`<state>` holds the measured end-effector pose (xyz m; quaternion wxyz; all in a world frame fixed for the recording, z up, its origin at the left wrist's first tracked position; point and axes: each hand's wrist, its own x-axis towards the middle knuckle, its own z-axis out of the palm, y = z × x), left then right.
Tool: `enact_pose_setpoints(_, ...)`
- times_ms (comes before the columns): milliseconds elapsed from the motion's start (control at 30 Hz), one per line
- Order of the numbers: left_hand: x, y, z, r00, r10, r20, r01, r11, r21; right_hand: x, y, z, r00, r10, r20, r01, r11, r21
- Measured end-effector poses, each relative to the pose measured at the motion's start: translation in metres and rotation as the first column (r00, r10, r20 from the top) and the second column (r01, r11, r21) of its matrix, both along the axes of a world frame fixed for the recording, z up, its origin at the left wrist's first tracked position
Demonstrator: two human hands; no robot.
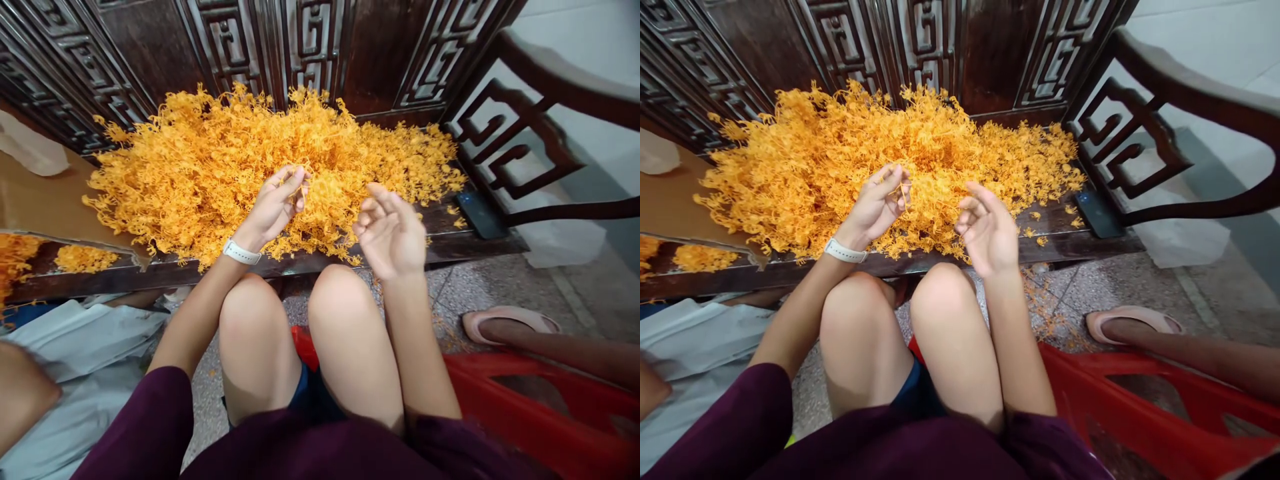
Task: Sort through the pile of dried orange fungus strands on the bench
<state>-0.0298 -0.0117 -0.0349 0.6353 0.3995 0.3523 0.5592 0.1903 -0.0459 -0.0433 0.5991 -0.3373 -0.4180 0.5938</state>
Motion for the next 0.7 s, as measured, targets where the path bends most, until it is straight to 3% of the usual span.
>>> enact_pose_setpoints(67, 0.004, -0.003, 0.005, 0.999, -0.035, 0.01, 0.035, 0.999, -0.011, -0.013, -0.01, 0.001, 0.993, 0.04, 0.107, -0.039, 0.999, -0.011)
enact_pose_setpoints(200, 0.012, -0.009, 0.01, 0.995, -0.096, 0.001, 0.096, 0.995, 0.021, -0.033, -0.017, -0.001, 0.938, 0.026, 0.346, -0.079, 0.987, 0.138)
enact_pose_setpoints(400, 0.012, -0.005, 0.005, 0.996, -0.068, -0.057, 0.074, 0.992, 0.102, -0.033, -0.018, -0.009, 0.96, -0.042, 0.276, -0.013, 0.981, 0.194)
enact_pose_setpoints(700, 0.014, -0.004, 0.007, 0.977, 0.141, -0.16, -0.121, 0.984, 0.13, -0.037, -0.035, -0.003, 0.932, 0.14, 0.335, -0.254, 0.91, 0.328)
